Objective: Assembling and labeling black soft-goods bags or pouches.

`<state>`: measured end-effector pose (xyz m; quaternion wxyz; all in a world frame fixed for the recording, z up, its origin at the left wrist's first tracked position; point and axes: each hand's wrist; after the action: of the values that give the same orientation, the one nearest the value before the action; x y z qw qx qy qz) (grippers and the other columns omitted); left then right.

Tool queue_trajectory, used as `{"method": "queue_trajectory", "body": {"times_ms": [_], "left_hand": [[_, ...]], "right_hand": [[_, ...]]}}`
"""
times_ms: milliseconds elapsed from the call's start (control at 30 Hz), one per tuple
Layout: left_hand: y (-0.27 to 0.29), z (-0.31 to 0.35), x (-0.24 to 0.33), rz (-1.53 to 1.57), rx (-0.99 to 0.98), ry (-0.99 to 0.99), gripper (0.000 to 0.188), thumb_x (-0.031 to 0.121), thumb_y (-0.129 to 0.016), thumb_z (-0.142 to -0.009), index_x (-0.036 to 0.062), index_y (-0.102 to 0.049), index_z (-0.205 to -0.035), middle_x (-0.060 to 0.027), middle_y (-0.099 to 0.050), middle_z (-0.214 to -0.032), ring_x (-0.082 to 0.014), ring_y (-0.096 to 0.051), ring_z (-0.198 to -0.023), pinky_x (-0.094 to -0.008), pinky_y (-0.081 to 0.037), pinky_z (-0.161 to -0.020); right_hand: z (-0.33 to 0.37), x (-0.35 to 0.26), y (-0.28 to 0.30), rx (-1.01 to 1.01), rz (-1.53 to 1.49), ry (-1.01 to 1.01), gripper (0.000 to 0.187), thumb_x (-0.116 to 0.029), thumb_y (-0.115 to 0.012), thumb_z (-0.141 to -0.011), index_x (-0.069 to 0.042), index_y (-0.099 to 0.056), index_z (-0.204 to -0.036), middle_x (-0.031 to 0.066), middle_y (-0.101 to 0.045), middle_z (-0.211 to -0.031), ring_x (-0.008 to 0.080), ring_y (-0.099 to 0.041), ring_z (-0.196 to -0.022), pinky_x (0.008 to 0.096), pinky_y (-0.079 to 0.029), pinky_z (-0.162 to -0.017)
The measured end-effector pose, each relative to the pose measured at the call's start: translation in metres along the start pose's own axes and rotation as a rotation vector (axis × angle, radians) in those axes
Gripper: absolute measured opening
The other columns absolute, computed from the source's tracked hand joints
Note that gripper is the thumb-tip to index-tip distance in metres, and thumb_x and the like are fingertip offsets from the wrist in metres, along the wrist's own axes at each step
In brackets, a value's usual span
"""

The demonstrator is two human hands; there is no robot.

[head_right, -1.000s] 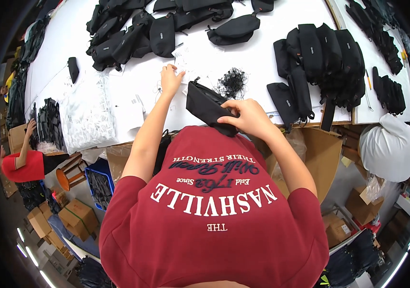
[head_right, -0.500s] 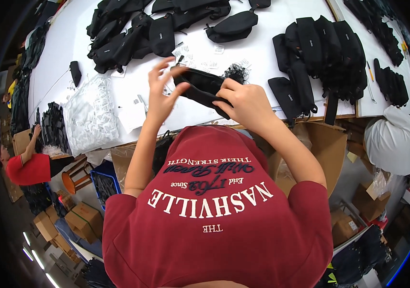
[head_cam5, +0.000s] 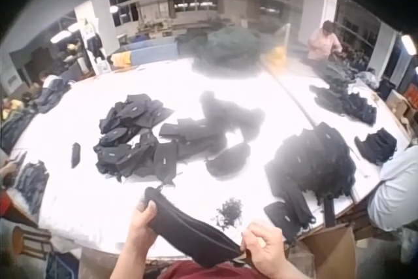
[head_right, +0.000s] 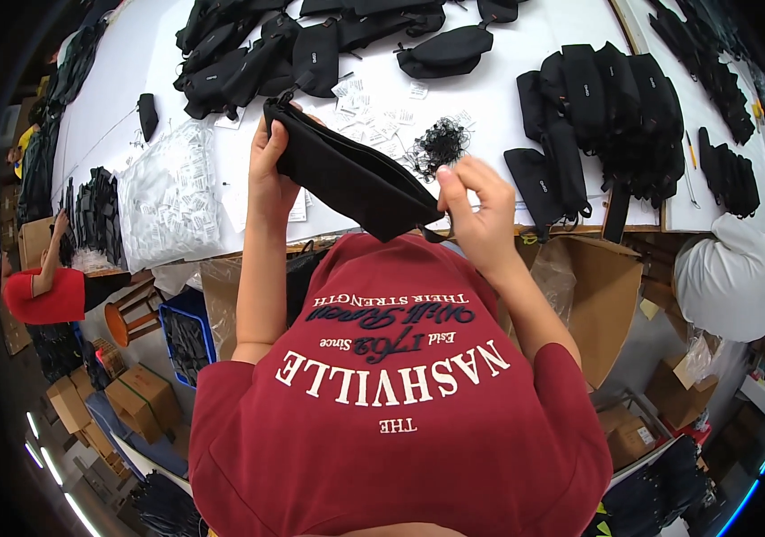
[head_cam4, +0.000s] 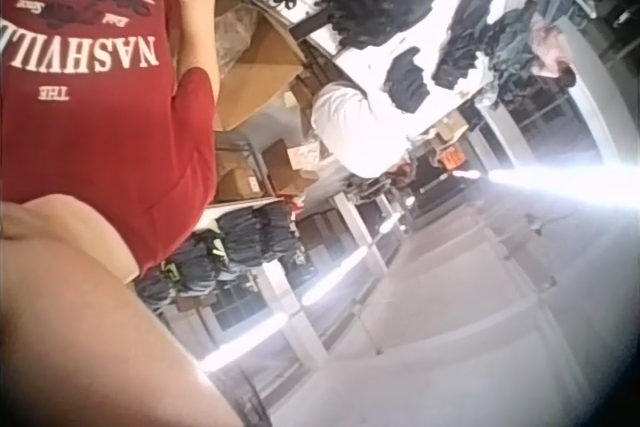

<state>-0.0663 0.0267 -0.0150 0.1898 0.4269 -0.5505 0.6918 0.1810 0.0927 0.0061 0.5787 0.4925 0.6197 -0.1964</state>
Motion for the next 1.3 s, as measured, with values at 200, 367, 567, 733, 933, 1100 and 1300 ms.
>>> {"method": "queue_trajectory", "body": {"times_ms": [200,367,567,733,933,1100,1300], "left_hand": [[-0.022,-0.003,0.004,-0.204,-0.284,0.138,0.033,0.025,-0.068,-0.083,0.0019,-0.060,-0.104,-0.0015,-0.062,-0.091,-0.0079,-0.057,-0.084,-0.0212,-0.046,-0.076],[-0.044,-0.002,0.011,-0.242,-0.340,0.160,0.029,0.027,-0.064,-0.086,0.0027,-0.061,-0.102,0.0016,-0.060,-0.086,-0.0051,-0.055,-0.079,-0.0192,-0.043,-0.071],[-0.040,0.001,0.005,-0.136,-0.215,0.125,0.028,0.030,-0.061,-0.089,0.0031,-0.061,-0.098,0.0000,-0.061,-0.083,-0.0055,-0.056,-0.074,-0.0193,-0.045,-0.067],[-0.006,-0.019,0.017,0.090,-0.228,0.055,0.036,0.035,-0.050,-0.094,0.0006,-0.057,-0.101,-0.0082,-0.057,-0.084,-0.0142,-0.051,-0.072,-0.0250,-0.044,-0.065],[0.008,-0.027,0.029,0.275,-0.236,0.008,0.036,0.033,-0.043,-0.097,0.0005,-0.057,-0.105,-0.0049,-0.047,-0.080,-0.0117,-0.030,-0.063,-0.0246,-0.026,-0.055],[0.002,-0.021,0.030,0.180,-0.039,0.083,0.035,0.031,-0.049,-0.095,-0.0009,-0.058,-0.106,-0.0081,-0.059,-0.089,-0.0154,-0.052,-0.074,-0.0270,-0.044,-0.066],[0.016,0.015,0.023,0.219,0.222,0.414,0.029,0.023,-0.055,-0.092,-0.0022,-0.060,-0.104,-0.0117,-0.066,-0.098,-0.0210,-0.064,-0.090,-0.0333,-0.051,-0.082]], "right_hand": [[-0.056,-0.056,0.001,-0.125,0.033,0.227,0.013,-0.009,-0.064,-0.082,-0.004,-0.063,-0.095,0.0073,-0.065,-0.096,0.0123,-0.057,-0.062,0.0240,-0.044,-0.055],[-0.077,-0.060,-0.004,-0.211,0.245,0.440,0.013,-0.008,-0.066,-0.079,-0.006,-0.060,-0.090,0.0024,-0.064,-0.086,0.0151,-0.056,-0.059,0.0245,-0.044,-0.052],[-0.071,-0.072,-0.004,-0.289,0.222,0.364,0.009,-0.007,-0.068,-0.077,-0.005,-0.061,-0.082,0.0041,-0.062,-0.075,0.0174,-0.056,-0.059,0.0275,-0.044,-0.053],[-0.050,-0.080,-0.003,-0.531,0.041,0.269,0.008,-0.006,-0.069,-0.076,-0.004,-0.061,-0.079,0.0056,-0.062,-0.071,0.0177,-0.057,-0.060,0.0279,-0.043,-0.054],[-0.037,-0.088,-0.002,-0.685,-0.099,0.147,0.007,-0.008,-0.068,-0.076,-0.004,-0.062,-0.077,0.0034,-0.063,-0.070,0.0162,-0.056,-0.059,0.0263,-0.040,-0.051],[-0.036,-0.073,-0.001,-0.476,0.078,0.313,0.016,-0.019,-0.067,-0.080,-0.006,-0.061,-0.085,0.0057,-0.061,-0.093,0.0237,-0.058,-0.086,0.0329,-0.044,-0.076],[-0.027,-0.046,-0.003,-0.459,0.013,-0.061,0.047,-0.028,-0.068,-0.082,-0.010,-0.051,-0.122,0.0104,-0.056,-0.102,0.0206,-0.056,-0.084,0.0336,-0.045,-0.078]]}}
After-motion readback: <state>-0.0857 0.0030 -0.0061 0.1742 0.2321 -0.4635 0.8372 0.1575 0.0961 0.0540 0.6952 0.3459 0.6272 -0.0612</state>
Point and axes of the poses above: each hand's wrist, its own z-axis away from the middle knuckle, its own y-axis out of the back of the hand, x = y × z
